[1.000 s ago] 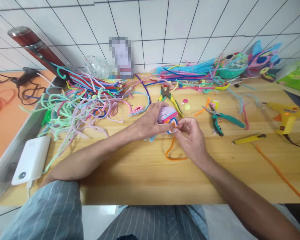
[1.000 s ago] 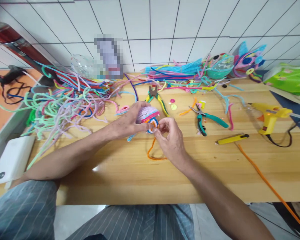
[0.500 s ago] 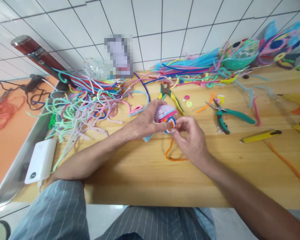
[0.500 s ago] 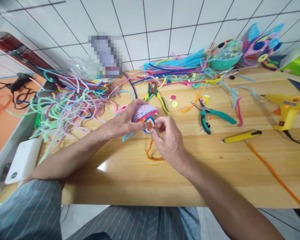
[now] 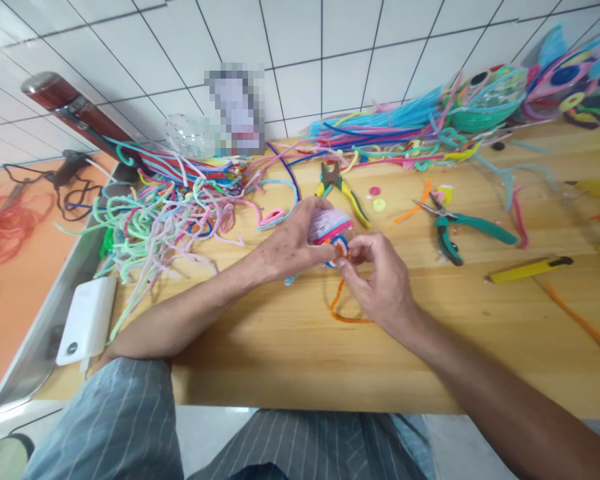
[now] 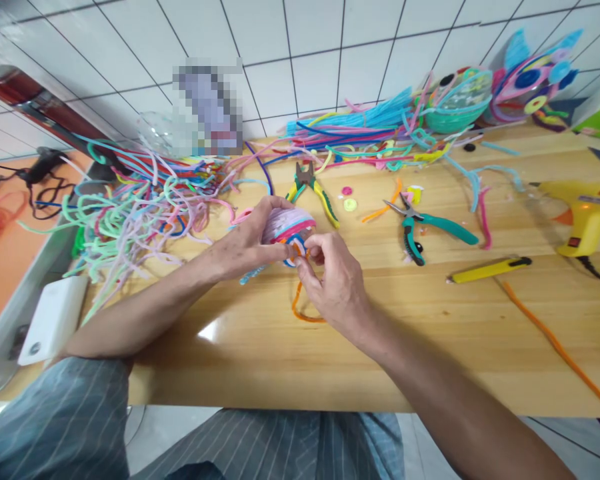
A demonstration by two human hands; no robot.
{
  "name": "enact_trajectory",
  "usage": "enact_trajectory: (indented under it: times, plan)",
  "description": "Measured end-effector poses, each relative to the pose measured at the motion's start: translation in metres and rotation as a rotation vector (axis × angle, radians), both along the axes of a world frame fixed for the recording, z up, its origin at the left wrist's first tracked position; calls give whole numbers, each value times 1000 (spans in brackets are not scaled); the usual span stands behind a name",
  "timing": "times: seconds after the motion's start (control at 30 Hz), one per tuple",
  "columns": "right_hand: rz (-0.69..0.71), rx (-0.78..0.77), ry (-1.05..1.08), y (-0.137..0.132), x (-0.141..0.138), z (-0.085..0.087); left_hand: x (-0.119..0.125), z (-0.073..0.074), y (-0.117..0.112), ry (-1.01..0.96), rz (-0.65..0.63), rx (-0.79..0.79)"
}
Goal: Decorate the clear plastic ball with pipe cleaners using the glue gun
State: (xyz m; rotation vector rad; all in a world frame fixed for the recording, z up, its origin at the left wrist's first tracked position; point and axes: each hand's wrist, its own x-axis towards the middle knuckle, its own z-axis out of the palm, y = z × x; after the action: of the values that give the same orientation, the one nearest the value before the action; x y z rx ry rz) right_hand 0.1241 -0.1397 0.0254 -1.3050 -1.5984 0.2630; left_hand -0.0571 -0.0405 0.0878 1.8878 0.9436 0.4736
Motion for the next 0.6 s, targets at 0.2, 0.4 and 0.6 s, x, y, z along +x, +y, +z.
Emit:
enact_trajectory:
  times: [0.2,0.4,0.6]
  plan:
    - [6,4,13,0,0,0,0,2,0,30,-12,34]
    - [9,5,1,0,0,1,1,1,-1,29,-9,44]
    - [8,-5,-2,0,-1,1,2,0,-1,30,-1,83]
